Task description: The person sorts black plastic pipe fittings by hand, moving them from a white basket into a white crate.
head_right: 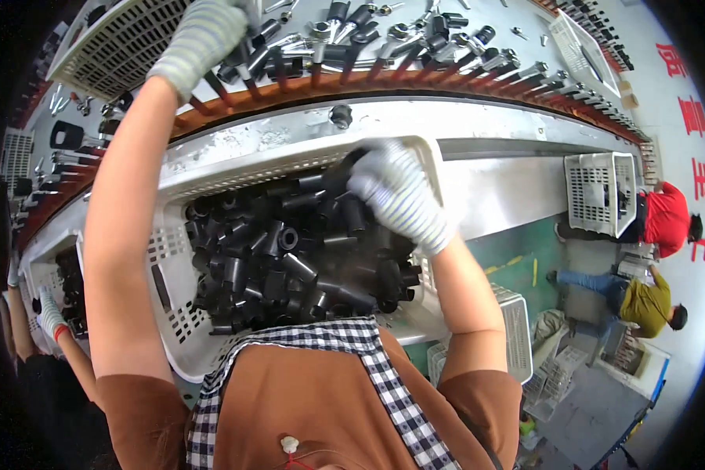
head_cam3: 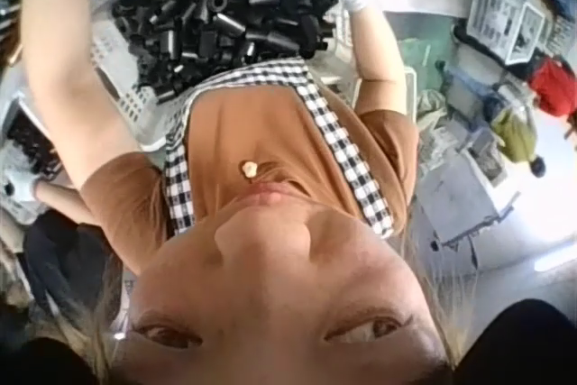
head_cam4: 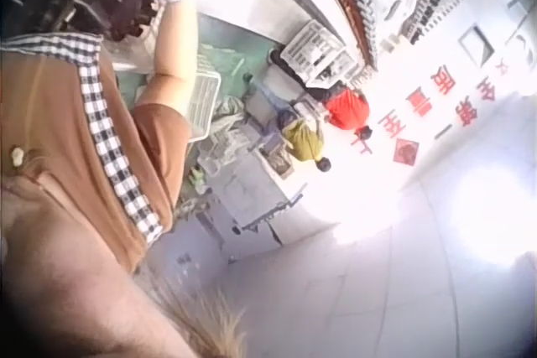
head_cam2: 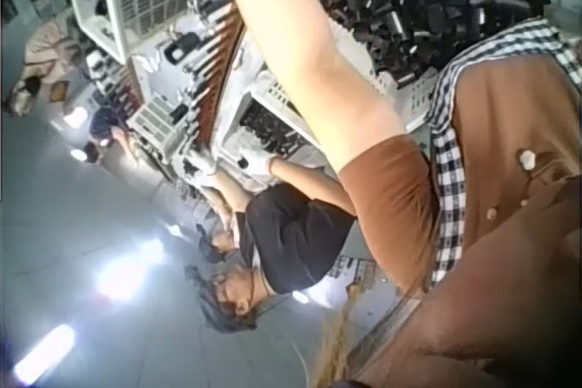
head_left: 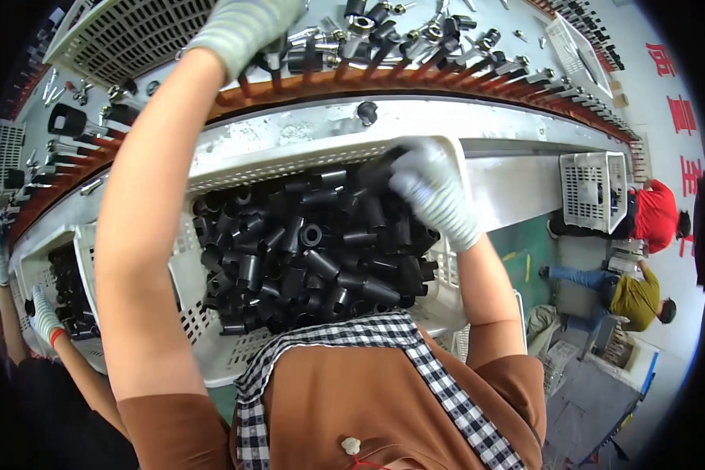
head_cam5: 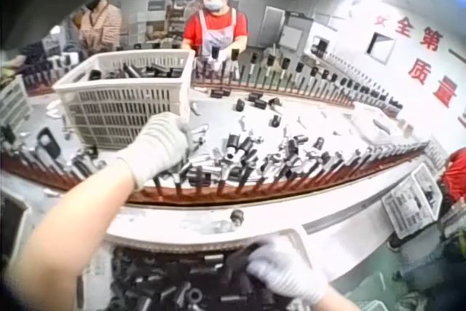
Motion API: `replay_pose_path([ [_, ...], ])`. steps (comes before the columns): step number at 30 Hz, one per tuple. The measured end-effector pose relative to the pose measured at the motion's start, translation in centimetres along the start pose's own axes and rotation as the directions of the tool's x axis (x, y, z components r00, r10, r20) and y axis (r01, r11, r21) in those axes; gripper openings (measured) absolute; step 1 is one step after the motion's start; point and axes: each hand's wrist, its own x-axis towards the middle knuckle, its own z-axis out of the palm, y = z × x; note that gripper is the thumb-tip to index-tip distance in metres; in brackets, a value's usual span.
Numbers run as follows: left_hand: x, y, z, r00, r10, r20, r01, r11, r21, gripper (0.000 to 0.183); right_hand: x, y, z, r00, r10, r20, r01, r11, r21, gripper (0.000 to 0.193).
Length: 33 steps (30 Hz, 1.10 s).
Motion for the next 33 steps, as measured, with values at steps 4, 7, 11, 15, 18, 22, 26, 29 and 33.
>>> replay_pose_path([
  [4, -0.5, -0.6, -2.0, 0.889, -0.422, 0.18, 0.458, 0.83, -0.318, 0.015, 5.6, 2.0, -7.1, 0.855, 0.036, -0.517, -0.226, 0.924, -0.309, 0.018],
  [7, -0.4, -7.7, -2.6, 0.923, -0.301, 0.24, 0.368, 0.873, -0.319, 0.026, 11.3, 3.1, -11.9, 0.893, -0.052, -0.447, -0.204, 0.838, -0.506, 0.026],
  [11, -2.2, -6.7, -4.3, 0.985, -0.173, -0.004, 0.169, 0.968, -0.184, 0.023, 15.1, 3.3, -11.3, 0.96, -0.006, -0.281, -0.191, 0.721, -0.666, 0.03],
  [15, -5.3, -11.5, -6.6, 0.967, -0.132, -0.218, 0.106, 0.986, -0.13, 0.023, 16.4, 0.9, -6.2, 0.972, -0.043, -0.232, -0.148, 0.655, -0.741, 0.031],
  [18, -7.2, -13.4, -5.9, 0.793, -0.102, -0.601, -0.093, 0.954, -0.285, 0.027, 17.0, 0.1, -5.7, 0.99, -0.095, -0.107, -0.01, 0.699, -0.715, 0.036],
  [22, -14.5, -9.0, -4.6, 0.703, -0.228, -0.674, -0.118, 0.897, -0.426, 0.048, 15.1, 2.2, -8.6, 0.887, -0.158, -0.434, 0.012, 0.947, -0.321, 0.061],
  [26, -24.4, -9.2, -4.0, 0.727, -0.303, -0.616, -0.101, 0.84, -0.533, 0.05, 15.7, 9.6, -16.2, 0.587, -0.178, -0.79, -0.028, 0.971, -0.239, 0.036],
  [29, -29.0, -10.6, -1.5, 0.776, -0.362, -0.516, 0.086, 0.872, -0.483, 0.051, 16.3, 16.2, -24.7, 0.843, -0.306, -0.442, -0.481, -0.064, -0.874, 0.042],
  [33, -29.3, -6.8, -3.4, 0.89, -0.159, -0.426, 0.207, 0.976, 0.069, 0.04, 16.7, 14.2, -22.3, 0.793, 0.272, -0.544, -0.465, 0.849, -0.252, 0.031],
])
